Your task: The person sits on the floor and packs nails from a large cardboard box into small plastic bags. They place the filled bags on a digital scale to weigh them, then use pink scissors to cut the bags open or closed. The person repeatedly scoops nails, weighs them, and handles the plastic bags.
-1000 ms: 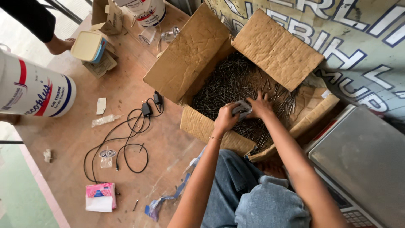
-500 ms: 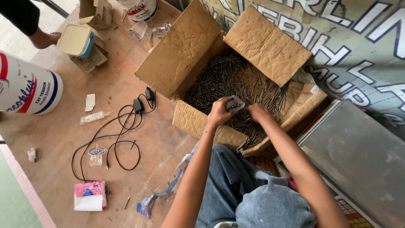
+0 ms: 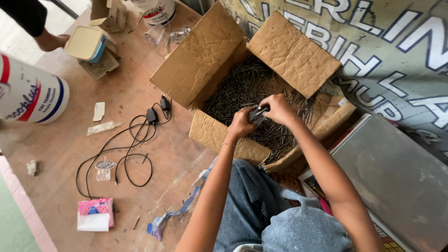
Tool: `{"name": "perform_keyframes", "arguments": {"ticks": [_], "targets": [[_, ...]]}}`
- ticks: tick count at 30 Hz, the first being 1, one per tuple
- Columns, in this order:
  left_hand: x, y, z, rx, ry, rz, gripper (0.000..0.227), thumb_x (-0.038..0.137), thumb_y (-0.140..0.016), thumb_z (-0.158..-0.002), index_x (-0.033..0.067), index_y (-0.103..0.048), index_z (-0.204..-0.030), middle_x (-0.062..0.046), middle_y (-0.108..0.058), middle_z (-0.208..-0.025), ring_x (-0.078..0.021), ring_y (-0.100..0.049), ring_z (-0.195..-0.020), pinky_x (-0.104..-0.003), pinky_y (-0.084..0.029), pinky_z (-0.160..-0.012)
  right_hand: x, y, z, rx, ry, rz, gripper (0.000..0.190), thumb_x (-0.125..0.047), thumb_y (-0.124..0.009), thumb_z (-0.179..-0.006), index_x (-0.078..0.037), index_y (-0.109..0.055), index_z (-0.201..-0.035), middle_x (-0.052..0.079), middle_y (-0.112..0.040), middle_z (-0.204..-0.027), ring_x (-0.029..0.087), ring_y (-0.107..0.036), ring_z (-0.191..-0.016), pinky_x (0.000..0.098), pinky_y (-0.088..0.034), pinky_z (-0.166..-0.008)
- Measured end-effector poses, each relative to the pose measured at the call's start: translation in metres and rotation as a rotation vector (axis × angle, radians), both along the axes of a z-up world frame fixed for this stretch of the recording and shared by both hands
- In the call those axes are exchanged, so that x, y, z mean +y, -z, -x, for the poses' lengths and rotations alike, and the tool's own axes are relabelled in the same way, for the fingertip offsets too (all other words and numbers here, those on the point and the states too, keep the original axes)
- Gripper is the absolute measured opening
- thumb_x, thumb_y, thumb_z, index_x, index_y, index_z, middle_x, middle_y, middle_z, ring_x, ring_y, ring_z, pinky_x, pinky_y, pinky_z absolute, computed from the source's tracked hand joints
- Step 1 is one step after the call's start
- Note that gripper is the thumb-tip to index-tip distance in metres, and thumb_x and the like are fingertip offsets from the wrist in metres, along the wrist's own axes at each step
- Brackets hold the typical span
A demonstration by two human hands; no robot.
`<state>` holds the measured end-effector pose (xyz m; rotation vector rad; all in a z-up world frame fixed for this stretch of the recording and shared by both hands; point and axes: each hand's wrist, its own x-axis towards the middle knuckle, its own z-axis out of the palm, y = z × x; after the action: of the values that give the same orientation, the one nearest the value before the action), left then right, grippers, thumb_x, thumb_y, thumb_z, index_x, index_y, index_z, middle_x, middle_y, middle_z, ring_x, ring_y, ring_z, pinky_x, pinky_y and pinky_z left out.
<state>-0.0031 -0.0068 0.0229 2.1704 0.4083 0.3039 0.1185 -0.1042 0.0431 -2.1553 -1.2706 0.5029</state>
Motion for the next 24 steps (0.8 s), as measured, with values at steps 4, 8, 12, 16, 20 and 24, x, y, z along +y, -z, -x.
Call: {"name": "perform_keyframes", "arguments": {"ticks": [4,8,12,16,20,24], "targets": [[0.0,0.004,0.0,-0.006,-0.025,-0.031,0.056,0.016,-0.069,-0.058,0.0036,-0.063,-0.113,-0.015,-0.064,-0.108,-0.0335,-0.06,-0.103,-0.038,-0.049,-0.089,0.01,0.008,0.004,-0.082,-0.07,0.016,0.021,-0.002,-0.07,-0.064,-0.007,-0.073,-0.083,0.014,-0.07,-0.078,0.031,-0.068,-0.079,0.0362,-0.056,-0.073],[-0.001,0.004,-0.001,-0.018,-0.05,-0.024,0.056,0.014,-0.067,-0.058,0.0037,-0.063,-0.112,-0.016,-0.063,-0.107,-0.0338,-0.06,-0.104,-0.039,-0.049,-0.091,0.004,0.001,0.005,0.024,-0.099,-0.038,0.024,0.002,-0.069,-0.069,0.0,-0.07,-0.092,0.021,-0.068,-0.087,0.036,-0.065,-0.086,0.0406,-0.054,-0.077],[0.001,0.01,0.001,0.012,-0.095,-0.037,0.05,0.012,-0.063,-0.062,0.0004,-0.063,-0.111,-0.018,-0.063,-0.106,-0.0348,-0.06,-0.103,-0.039,-0.048,-0.091,-0.002,-0.009,0.004,0.058,-0.093,-0.185,0.029,-0.007,-0.067,-0.08,0.002,-0.064,-0.107,0.024,-0.063,-0.101,0.037,-0.061,-0.097,0.0453,-0.049,-0.087],[0.005,0.015,0.0,-0.029,-0.094,-0.086,0.046,0.01,-0.063,-0.063,-0.0001,-0.063,-0.108,-0.017,-0.063,-0.102,-0.0338,-0.061,-0.101,-0.038,-0.048,-0.092,0.013,-0.009,-0.015,-0.012,-0.077,-0.286,0.027,-0.01,-0.071,-0.076,-0.004,-0.066,-0.102,0.015,-0.066,-0.094,0.033,-0.063,-0.092,0.0406,-0.05,-0.082],[0.004,0.015,0.005,-0.088,-0.033,-0.113,0.039,0.005,-0.064,-0.065,-0.0005,-0.065,-0.104,-0.019,-0.064,-0.097,-0.0356,-0.062,-0.097,-0.04,-0.05,-0.089,0.041,0.003,-0.029,0.012,-0.058,-0.156,0.033,-0.016,-0.074,-0.069,-0.006,-0.067,-0.099,0.017,-0.066,-0.092,0.035,-0.063,-0.092,0.0445,-0.05,-0.081],[0.008,0.02,0.008,-0.12,0.025,-0.113,0.038,0.004,-0.067,-0.063,-0.0014,-0.065,-0.101,-0.022,-0.064,-0.096,-0.0381,-0.061,-0.098,-0.041,-0.05,-0.088,0.089,0.028,-0.046,-0.21,-0.082,0.254,0.067,-0.032,-0.08,-0.059,-0.023,-0.06,-0.122,0.013,-0.057,-0.121,0.04,-0.056,-0.109,0.0686,-0.039,-0.085]]}}
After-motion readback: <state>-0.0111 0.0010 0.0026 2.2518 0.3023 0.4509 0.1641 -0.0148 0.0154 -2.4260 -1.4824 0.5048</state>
